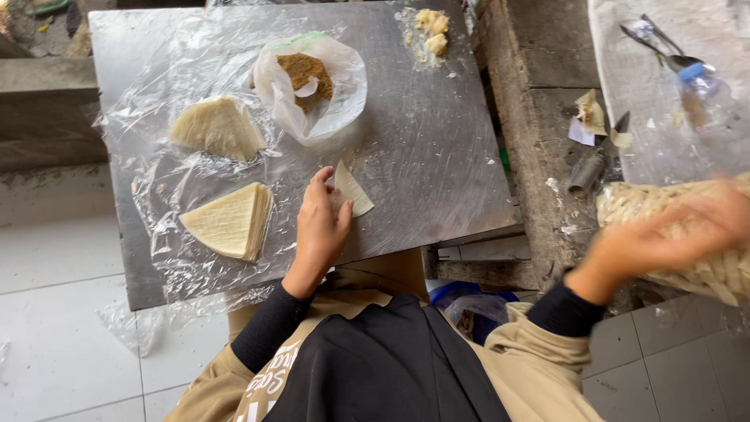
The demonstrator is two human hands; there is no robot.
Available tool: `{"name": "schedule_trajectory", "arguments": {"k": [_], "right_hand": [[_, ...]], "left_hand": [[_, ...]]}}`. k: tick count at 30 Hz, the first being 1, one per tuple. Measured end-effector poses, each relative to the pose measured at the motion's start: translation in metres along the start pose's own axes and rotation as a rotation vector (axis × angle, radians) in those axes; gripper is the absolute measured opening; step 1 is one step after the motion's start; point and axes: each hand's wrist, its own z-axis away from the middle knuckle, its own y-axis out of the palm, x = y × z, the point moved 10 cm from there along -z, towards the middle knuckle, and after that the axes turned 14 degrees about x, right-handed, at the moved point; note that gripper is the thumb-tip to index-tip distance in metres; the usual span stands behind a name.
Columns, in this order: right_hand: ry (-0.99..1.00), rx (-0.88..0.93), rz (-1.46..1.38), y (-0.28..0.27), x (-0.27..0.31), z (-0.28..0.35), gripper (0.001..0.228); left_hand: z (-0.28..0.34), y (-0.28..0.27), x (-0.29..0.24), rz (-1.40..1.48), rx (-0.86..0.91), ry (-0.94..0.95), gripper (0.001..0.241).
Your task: The person prepares pastry by placing filling onto a triangular piece of dough, folding the dough over the filling, and then rolling it into a small roll.
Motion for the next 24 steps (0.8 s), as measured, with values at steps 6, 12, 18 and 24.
{"name": "schedule_trajectory", "arguments": {"k": [6, 12, 18, 24], "right_hand": [[0.057, 0.780, -0.052, 0.266, 0.046, 0.040, 0.047], [-0.032, 0.915, -0.091, 0.382, 0.046, 0.062, 0.040], [-0.012, 0.936, -0.110, 0.392, 0.047, 0.057, 0.035], [0.454, 1.141, -1.086, 0.338, 0.123, 0.065, 0.044]], "left_hand": [[0.008, -0.003, 0.006, -0.066, 0.029, -0.027, 0.050], [0.011, -0.005, 0.013, -0.051, 0.074, -0.042, 0.039], [0.005, -0.013, 0.017, -0.062, 0.032, -0.023, 0.039], [0.006, -0.022, 0.025, -0.046, 0.075, -0.102, 0.042]]}}
